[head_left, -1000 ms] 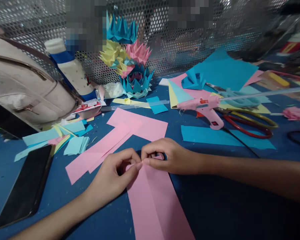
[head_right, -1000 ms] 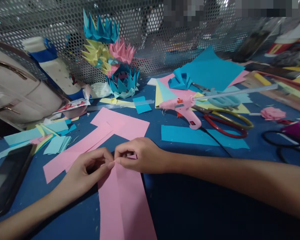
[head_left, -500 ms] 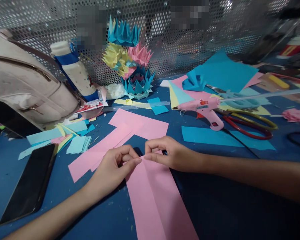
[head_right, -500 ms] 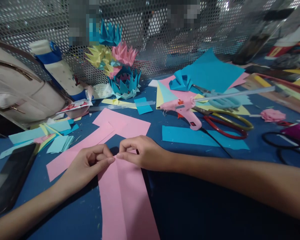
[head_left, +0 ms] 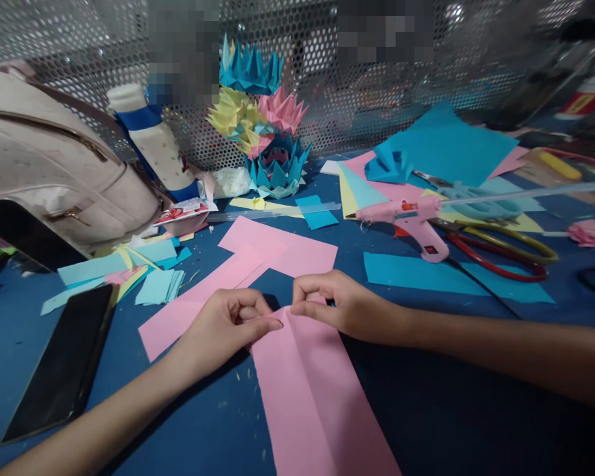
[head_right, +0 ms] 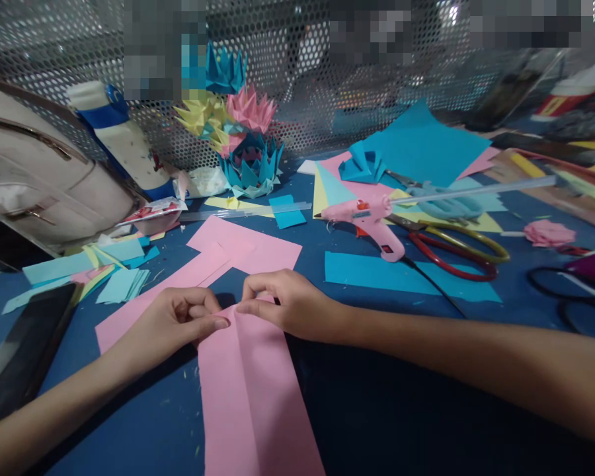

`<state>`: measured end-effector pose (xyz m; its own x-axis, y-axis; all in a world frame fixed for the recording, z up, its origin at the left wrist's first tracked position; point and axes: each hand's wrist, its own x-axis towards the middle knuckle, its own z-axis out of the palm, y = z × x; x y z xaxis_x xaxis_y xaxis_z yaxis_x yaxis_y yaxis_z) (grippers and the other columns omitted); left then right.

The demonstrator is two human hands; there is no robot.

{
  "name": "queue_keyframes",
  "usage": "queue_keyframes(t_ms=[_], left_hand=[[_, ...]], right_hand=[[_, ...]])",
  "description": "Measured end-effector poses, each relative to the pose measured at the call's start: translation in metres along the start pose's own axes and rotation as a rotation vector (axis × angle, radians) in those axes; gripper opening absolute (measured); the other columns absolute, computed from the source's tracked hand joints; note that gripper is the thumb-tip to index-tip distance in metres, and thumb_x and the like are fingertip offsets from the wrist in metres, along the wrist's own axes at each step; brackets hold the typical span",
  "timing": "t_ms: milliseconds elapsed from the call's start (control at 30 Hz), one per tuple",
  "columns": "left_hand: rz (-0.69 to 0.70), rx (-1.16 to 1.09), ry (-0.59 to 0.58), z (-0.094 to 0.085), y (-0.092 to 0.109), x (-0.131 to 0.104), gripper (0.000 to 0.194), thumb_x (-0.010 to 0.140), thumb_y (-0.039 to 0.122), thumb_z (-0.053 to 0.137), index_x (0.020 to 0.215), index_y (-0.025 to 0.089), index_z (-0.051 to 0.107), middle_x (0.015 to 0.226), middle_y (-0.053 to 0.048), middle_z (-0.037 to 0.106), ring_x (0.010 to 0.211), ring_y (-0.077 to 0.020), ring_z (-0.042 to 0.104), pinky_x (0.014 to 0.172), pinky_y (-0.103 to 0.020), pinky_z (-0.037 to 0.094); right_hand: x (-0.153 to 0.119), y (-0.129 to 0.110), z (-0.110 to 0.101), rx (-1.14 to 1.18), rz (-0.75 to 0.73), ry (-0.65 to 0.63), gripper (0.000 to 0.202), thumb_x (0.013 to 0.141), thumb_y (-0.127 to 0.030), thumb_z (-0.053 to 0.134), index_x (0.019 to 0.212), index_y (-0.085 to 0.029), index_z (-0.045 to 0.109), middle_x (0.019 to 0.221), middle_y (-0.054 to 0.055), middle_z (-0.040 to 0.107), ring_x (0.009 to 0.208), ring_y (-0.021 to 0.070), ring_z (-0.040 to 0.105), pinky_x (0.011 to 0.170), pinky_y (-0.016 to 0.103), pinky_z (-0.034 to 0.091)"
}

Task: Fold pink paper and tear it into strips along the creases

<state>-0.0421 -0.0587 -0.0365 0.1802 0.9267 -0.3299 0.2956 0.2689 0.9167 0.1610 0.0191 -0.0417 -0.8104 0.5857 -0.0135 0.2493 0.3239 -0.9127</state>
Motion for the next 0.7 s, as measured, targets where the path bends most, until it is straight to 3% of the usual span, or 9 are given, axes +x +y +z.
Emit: queue_keyframes(t_ms=[233,400,533,700], left_hand=[[0.028,0.0,-0.002,0.0013,-0.0013,-0.0009,0.03,0.079,0.038,0.069,0.065,0.015,0.057,0.047,0.008,0.038,0.044,-0.0061,0.03,0.043,-0.018,0.025],[0.012,-0.022,0.011,0.0009,0.0014,-0.0012,0.029,0.078,0.039,0.07,0.065,0.015,0.058,0.047,0.007,0.045,0.043,-0.0065,0.037,0.043,-0.018,0.031],[0.048,-0.105,0.148,0.0001,0.0003,-0.0017,0.027,0.079,0.04,0.07,0.072,0.015,0.062,0.049,0.006,0.048,0.043,-0.0062,0.04,0.044,-0.017,0.03],[0.032,-0.108,0.178,0.0001,-0.0031,-0.003,0.029,0.074,0.038,0.075,0.067,0.014,0.06,0.047,0.006,0.048,0.042,-0.0052,0.036,0.042,-0.017,0.023]], right_hand=[[0.0002,0.0021,0.0003,-0.056,-0.005,-0.006,0.027,0.089,-0.033,0.059,0.068,-0.016,0.055,0.061,-0.005,0.045,0.059,0.0092,0.037,0.058,0.024,0.028],[-0.0002,0.0032,-0.0001,0.035,0.049,0.005,0.029,0.088,-0.041,0.06,0.075,-0.016,0.058,0.066,-0.003,0.047,0.058,0.0092,0.036,0.054,0.024,0.027],[0.0005,0.0048,-0.0013,0.159,0.082,0.003,0.033,0.082,-0.049,0.067,0.085,-0.017,0.057,0.07,-0.004,0.048,0.057,0.0085,0.037,0.05,0.023,0.026],[0.0023,0.0061,-0.0033,0.155,0.104,0.072,0.037,0.083,-0.049,0.066,0.072,-0.018,0.049,0.053,-0.009,0.026,0.046,0.0063,0.02,0.042,0.024,0.011]])
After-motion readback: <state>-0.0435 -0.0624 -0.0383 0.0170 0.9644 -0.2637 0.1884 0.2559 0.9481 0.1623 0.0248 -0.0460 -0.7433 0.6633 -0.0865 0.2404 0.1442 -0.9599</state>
